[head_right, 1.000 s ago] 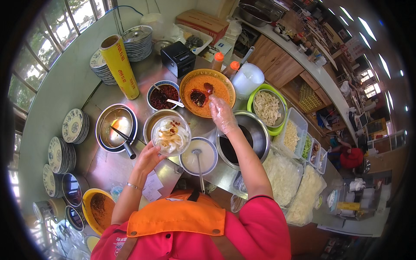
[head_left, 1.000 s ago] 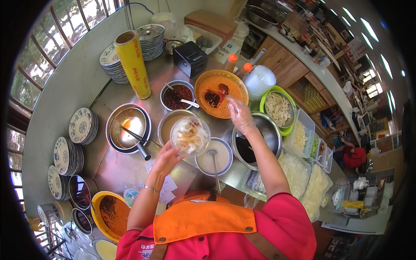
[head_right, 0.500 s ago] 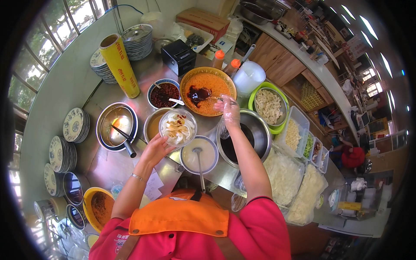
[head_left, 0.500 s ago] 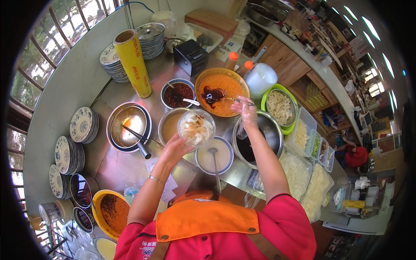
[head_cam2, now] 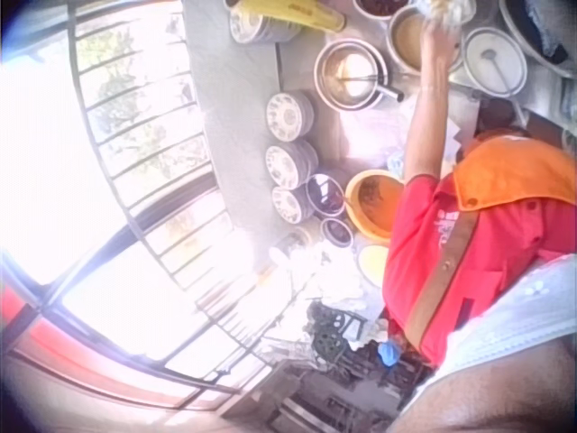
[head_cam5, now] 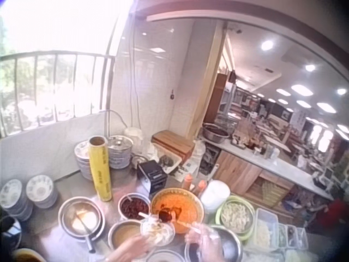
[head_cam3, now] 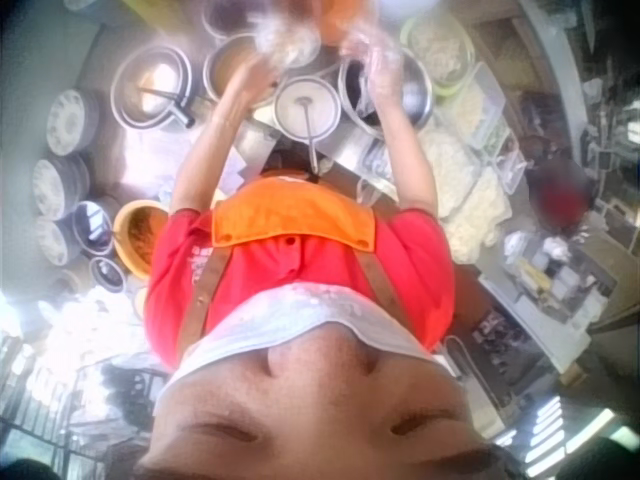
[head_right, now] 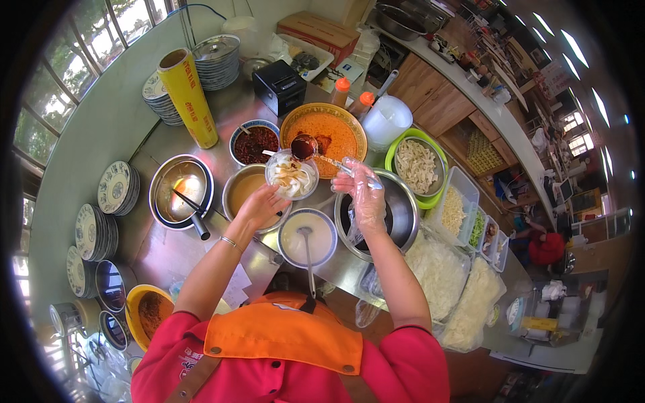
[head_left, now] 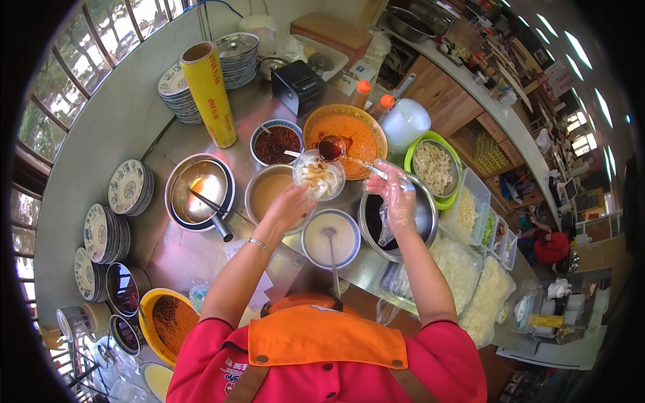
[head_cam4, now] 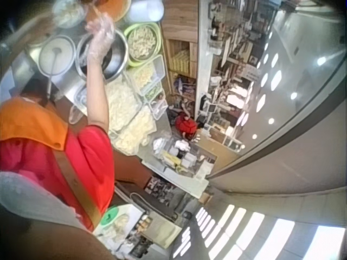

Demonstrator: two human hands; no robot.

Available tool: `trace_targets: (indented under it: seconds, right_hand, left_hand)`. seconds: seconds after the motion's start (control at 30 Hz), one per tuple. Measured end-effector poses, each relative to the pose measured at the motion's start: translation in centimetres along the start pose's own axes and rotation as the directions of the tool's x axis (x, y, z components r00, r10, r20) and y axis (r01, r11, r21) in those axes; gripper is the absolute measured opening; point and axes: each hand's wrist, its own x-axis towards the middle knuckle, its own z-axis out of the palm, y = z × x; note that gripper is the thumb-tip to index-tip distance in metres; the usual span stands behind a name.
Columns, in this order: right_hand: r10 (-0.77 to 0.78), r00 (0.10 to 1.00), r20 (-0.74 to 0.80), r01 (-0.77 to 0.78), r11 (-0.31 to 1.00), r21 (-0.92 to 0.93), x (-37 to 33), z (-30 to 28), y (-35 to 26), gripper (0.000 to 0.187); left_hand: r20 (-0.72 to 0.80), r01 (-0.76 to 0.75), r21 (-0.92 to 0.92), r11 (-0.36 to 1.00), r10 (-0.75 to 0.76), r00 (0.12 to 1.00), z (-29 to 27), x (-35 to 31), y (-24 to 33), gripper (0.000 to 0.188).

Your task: The person assembles food portions in plastic containers by adding vegetables and sauces using a spoon, then moves a green cutting board and handles bags containing dough.

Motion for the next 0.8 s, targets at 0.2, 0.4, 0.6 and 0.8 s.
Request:
trace_targets:
  seconds: [0.2,0.4,0.6,0.8]
  right_hand:
    - [-0.236,0.934,0.269,0.317,0.894,-0.316,-3.7,1.0,-0.8,0.035]
    - [0.173,0.977,-0.128,-0.118,0.927,0.355,-0.1,-1.1,0.6,0.035]
    - [0.189,0.976,-0.108,-0.110,0.857,0.504,4.9,-1.3,5.7,0.034]
    - [0.252,0.967,0.032,-0.250,0.927,0.281,5.8,-2.8,10.0,0.042]
  left_hand:
    - [0.066,0.002,-0.017,1.000,-0.001,0.998,-0.2,0.7,-0.2,0.042]
    - [0.076,-0.036,-0.015,0.999,0.038,0.996,-0.4,0.0,0.1,0.044]
    - [0.132,-0.152,0.043,0.987,0.145,0.981,-0.5,-3.2,0.8,0.051]
    - [0.196,-0.105,-0.064,0.992,0.116,0.974,1.9,-7.0,-0.7,0.059]
